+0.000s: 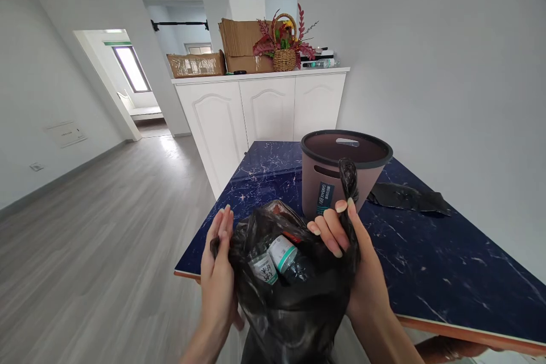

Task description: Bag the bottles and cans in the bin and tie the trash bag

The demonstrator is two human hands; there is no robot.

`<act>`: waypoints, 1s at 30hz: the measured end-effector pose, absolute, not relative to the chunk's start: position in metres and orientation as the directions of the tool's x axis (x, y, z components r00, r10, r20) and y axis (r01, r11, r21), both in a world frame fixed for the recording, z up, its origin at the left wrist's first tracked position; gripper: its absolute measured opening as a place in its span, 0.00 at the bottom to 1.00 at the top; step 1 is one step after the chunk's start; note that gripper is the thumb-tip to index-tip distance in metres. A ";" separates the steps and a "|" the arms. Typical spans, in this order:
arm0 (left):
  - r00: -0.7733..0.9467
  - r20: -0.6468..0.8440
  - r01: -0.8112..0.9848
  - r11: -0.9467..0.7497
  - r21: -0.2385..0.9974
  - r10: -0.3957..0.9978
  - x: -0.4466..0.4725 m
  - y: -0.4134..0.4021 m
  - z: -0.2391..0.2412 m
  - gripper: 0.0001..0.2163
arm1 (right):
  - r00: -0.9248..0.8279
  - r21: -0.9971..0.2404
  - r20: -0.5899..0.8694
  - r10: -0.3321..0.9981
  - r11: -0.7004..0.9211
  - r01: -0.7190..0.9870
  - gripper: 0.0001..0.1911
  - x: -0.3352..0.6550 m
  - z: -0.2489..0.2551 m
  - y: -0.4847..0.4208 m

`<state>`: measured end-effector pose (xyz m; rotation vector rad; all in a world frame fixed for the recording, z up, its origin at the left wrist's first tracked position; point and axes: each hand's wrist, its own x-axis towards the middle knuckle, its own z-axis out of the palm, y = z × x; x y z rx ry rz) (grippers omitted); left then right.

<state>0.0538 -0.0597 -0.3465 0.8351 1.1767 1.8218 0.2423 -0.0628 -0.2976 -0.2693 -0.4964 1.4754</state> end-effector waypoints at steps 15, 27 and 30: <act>-0.354 0.308 -0.296 -0.418 0.859 0.883 0.025 -0.030 -0.263 0.11 | -0.236 -0.880 0.381 0.894 0.272 -0.389 0.15 0.235 -0.299 -0.055; 0.122 0.444 -0.059 -0.440 0.896 0.888 0.037 -0.041 -0.223 0.13 | -0.581 -0.848 0.466 0.667 0.524 -0.078 0.13 0.208 -0.269 -0.058; 0.206 0.420 0.112 -0.447 0.887 0.884 0.041 -0.046 -0.220 0.15 | -0.515 -0.858 0.463 0.722 0.511 -0.055 0.13 0.197 -0.274 -0.056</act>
